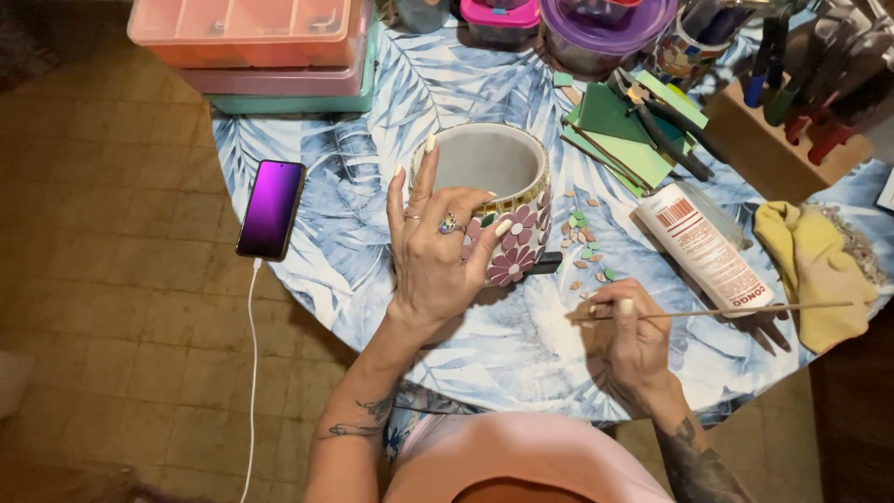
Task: Decorating a ceramic vase by adhering small mosaic tiles with glue
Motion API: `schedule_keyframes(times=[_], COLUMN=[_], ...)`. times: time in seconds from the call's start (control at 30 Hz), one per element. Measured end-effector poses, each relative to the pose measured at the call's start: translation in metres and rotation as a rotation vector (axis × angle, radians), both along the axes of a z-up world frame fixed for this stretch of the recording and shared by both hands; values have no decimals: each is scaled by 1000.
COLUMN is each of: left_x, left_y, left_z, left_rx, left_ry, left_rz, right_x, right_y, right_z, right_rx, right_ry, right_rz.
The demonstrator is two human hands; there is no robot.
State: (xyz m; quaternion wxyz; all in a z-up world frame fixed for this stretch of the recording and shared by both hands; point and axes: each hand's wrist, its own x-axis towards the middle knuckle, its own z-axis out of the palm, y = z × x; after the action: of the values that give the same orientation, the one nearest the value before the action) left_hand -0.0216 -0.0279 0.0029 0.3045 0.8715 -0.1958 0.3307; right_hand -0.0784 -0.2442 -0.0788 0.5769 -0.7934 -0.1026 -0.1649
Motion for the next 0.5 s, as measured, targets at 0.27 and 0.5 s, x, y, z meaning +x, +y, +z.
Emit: schedule_keyframes(times=[0.27, 0.5], left_x=[4, 10], left_y=[3, 14], left_z=[-2, 3], left_rx=[-11, 5], left_ry=[11, 134], left_rz=[-21, -125], right_x=[12, 60], right_y=[-30, 12], right_z=[-20, 87], right_rx=[-68, 63], right_ry=[-34, -100], right_rz=[44, 409])
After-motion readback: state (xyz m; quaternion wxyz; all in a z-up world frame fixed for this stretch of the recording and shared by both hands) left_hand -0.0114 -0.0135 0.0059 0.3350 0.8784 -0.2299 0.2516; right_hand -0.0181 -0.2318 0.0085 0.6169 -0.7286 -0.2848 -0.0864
